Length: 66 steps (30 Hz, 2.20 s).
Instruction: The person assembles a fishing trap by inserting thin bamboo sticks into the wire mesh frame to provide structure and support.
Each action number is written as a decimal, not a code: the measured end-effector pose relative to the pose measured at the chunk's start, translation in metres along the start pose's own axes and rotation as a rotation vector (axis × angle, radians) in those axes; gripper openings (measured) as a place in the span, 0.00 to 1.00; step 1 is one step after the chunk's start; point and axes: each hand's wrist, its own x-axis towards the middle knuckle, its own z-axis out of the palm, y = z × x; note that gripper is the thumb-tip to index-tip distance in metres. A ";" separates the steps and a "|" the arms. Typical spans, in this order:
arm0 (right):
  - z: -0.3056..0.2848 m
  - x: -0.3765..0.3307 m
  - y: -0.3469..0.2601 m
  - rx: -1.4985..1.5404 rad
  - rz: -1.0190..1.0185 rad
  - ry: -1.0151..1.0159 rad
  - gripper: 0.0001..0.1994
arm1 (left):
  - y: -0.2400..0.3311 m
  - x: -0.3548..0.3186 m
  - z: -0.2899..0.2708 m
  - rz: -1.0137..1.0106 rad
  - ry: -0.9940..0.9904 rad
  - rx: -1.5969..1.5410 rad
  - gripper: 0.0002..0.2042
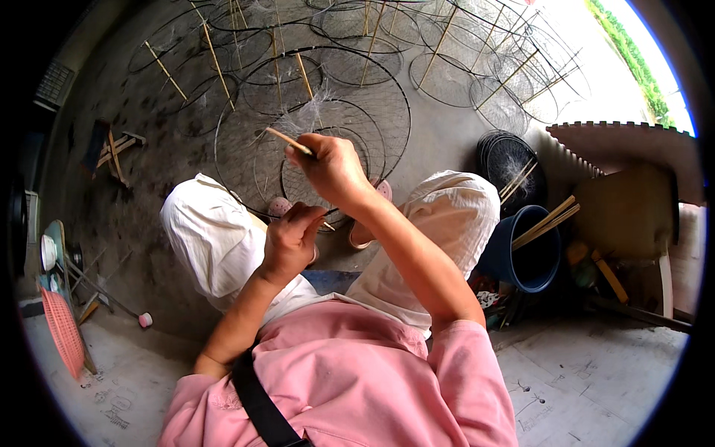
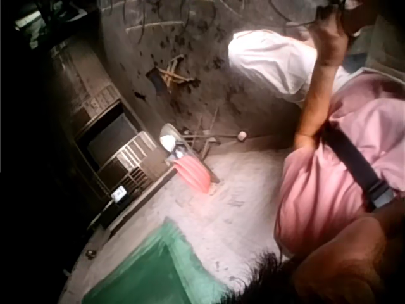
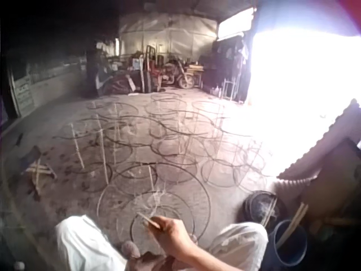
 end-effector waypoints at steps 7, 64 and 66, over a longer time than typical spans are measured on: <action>0.035 -0.146 0.042 -0.362 -0.520 0.059 0.12 | -0.020 0.012 0.000 -0.042 0.063 0.039 0.07; 0.003 -0.180 0.044 -0.331 -0.409 0.100 0.23 | -0.002 0.006 0.016 -0.113 0.027 -0.114 0.04; 0.003 -0.192 0.035 -0.297 -0.401 0.113 0.26 | 0.003 0.004 0.020 -0.050 0.076 -0.049 0.03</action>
